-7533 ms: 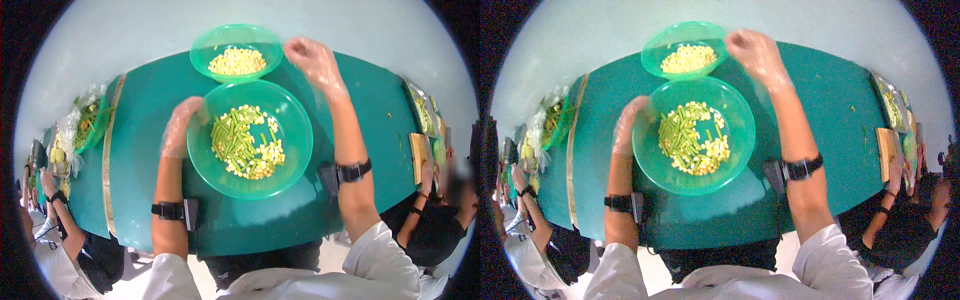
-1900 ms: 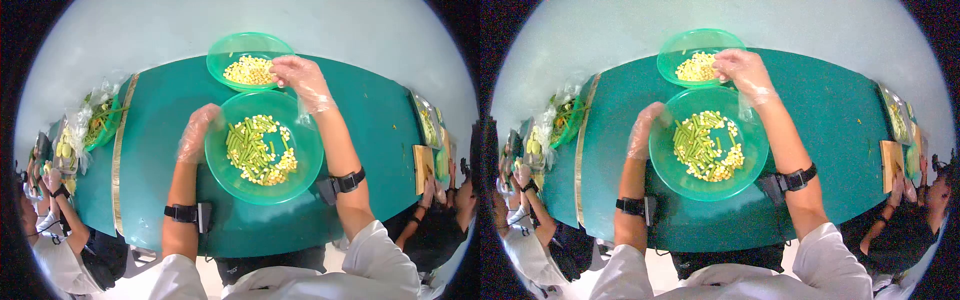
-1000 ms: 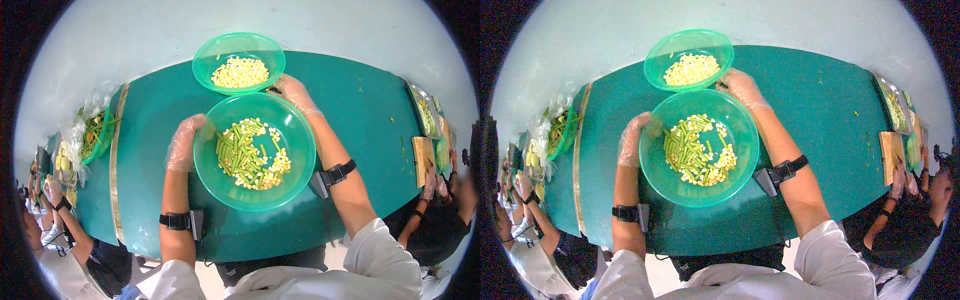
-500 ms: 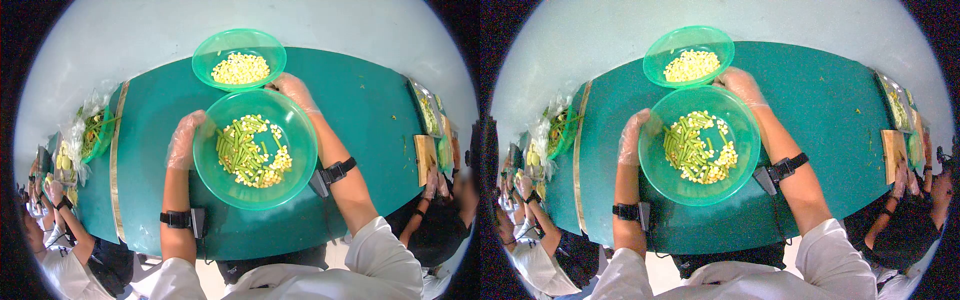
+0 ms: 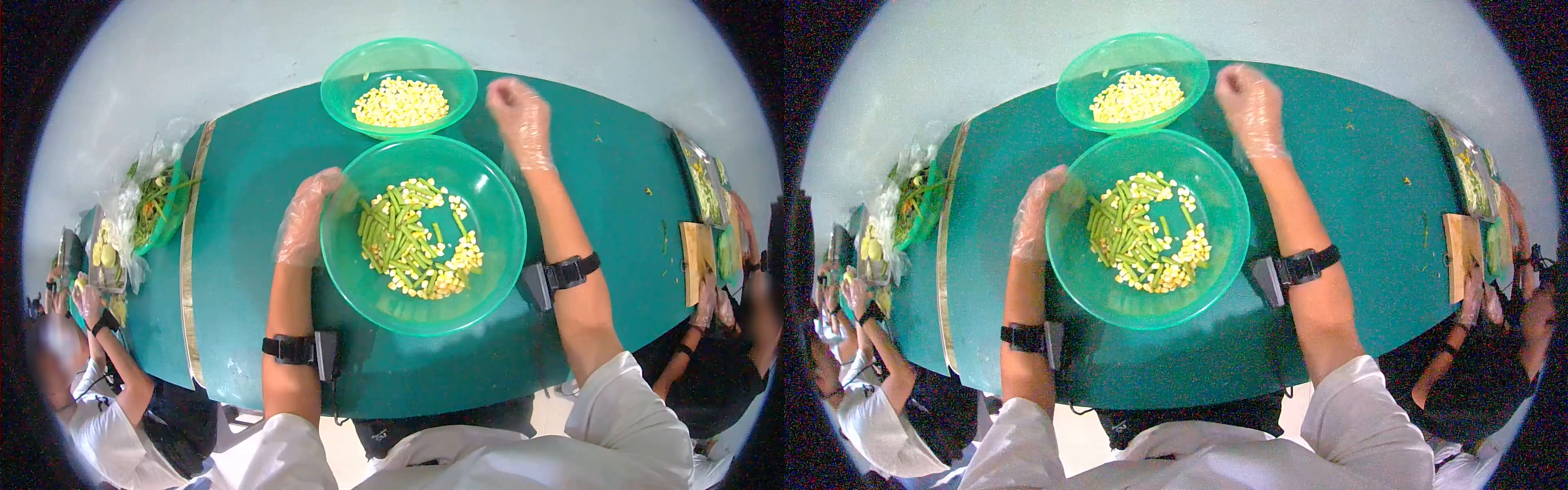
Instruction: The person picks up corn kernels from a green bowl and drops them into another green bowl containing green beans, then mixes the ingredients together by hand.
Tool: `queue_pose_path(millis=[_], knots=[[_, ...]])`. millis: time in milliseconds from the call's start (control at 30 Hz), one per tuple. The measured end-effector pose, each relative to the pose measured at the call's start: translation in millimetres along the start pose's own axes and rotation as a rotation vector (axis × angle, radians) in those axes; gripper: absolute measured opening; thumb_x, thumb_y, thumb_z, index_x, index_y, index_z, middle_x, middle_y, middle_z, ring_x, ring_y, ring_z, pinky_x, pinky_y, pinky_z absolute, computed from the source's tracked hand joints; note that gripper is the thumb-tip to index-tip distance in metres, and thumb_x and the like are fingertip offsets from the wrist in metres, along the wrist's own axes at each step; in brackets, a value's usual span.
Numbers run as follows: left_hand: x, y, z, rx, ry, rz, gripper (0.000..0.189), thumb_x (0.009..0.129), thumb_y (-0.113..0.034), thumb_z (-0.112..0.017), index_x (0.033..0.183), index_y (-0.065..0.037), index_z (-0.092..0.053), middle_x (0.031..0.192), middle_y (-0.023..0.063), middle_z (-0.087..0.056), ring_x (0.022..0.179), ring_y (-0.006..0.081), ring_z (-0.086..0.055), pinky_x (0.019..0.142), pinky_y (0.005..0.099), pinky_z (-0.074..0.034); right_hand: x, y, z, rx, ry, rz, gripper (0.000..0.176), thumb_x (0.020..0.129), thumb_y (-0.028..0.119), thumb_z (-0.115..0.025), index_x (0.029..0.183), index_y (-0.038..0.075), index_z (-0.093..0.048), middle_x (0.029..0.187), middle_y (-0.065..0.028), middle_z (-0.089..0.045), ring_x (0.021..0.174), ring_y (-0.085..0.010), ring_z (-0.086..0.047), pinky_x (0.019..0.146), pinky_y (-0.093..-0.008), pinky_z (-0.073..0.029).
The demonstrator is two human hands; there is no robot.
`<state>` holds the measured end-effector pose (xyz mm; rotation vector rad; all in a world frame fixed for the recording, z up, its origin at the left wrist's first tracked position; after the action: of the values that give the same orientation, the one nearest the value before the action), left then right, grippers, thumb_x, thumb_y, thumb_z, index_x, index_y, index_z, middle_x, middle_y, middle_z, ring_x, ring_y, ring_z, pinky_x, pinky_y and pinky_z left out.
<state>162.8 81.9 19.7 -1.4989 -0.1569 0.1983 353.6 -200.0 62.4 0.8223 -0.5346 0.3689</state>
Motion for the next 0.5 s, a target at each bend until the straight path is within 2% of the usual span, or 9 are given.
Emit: queue_pose_path(millis=[67,100,200,233,333,433,500], knots=[[-1,-4,-6,-0.16,-0.037,0.102,0.035,0.089,-0.039,-0.056,0.087,-0.004,-0.06,0.085,0.0032,-0.059,0.08,0.0148,-0.053,0.075,0.0315,-0.045,9,22,13,0.092,-0.047,0.078,0.018,0.085,0.014,-0.064,0.099,0.006,-0.071,0.094,-0.0164,-0.07,0.087,-0.0337,-0.068,0.079,-0.0405,-0.054],[0,-3,-6,-0.155,-0.022,0.093,0.035,0.089,-0.039,-0.054,0.085,-0.004,-0.059,0.084,0.0028,-0.057,0.079,0.0143,-0.052,0.074,0.0311,-0.045,10,28,16,0.137,-0.072,0.114,0.019,0.085,0.015,-0.066,0.101,0.007,-0.072,0.095,-0.0154,-0.07,0.088,-0.0325,-0.068,0.08,-0.0396,-0.054],[4,-2,-6,-0.126,0.03,0.059,0.036,0.09,-0.039,-0.051,0.081,-0.005,-0.058,0.08,0.002,-0.055,0.076,0.0132,-0.05,0.071,0.0298,-0.044,8,28,9,0.049,0.028,0.378,0.021,0.085,0.015,-0.066,0.103,0.007,-0.072,0.095,-0.0134,-0.071,0.09,-0.031,-0.068,0.083,-0.0388,-0.053],[5,-2,-5,-0.113,0.043,0.041,0.036,0.09,-0.039,-0.05,0.081,-0.005,-0.058,0.08,0.0018,-0.055,0.075,0.013,-0.05,0.071,0.0294,-0.043,4,43,17,0.061,0.073,0.338,0.02,0.086,0.017,-0.064,0.101,0.006,-0.071,0.094,-0.0141,-0.07,0.089,-0.0322,-0.068,0.082,-0.04,-0.053],[0,-7,-7,-0.111,0.037,0.01,0.035,0.09,-0.039,-0.05,0.081,-0.006,-0.058,0.08,0.0015,-0.054,0.075,0.0127,-0.049,0.071,0.0287,-0.043,-1,78,39,0.04,0.377,0.389,0.019,0.087,0.015,-0.065,0.103,0.005,-0.071,0.097,-0.0114,-0.071,0.086,-0.0253,-0.067,0.078,-0.0349,-0.052],[-3,-15,-12,-0.123,0.005,0.031,0.034,0.09,-0.038,-0.05,0.081,-0.006,-0.058,0.079,0.0013,-0.054,0.074,0.0124,-0.049,0.07,0.0283,-0.043,-22,100,37,-0.002,0.827,0.439,0.017,0.086,0.013,-0.064,0.099,0.004,-0.071,0.094,-0.0151,-0.07,0.084,-0.0315,-0.067,0.076,-0.0391,-0.053],[-2,-15,-12,-0.145,0.012,0.046,0.034,0.09,-0.038,-0.05,0.081,-0.006,-0.058,0.079,0.001,-0.053,0.074,0.0121,-0.049,0.07,0.028,-0.044,-41,101,21,-0.1,0.925,0.457,0.016,0.085,0.012,-0.062,0.096,0.004,-0.071,0.092,-0.0172,-0.069,0.084,-0.0351,-0.066,0.075,-0.0423,-0.053]])
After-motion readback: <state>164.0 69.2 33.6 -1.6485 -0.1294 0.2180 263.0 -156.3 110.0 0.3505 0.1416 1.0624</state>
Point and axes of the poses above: each hand's wrist, its own x-axis towards the middle knuckle, its own z-axis out of the back of the hand, y = z × x, the point moved 1 cm from there along x, towards the middle knuckle
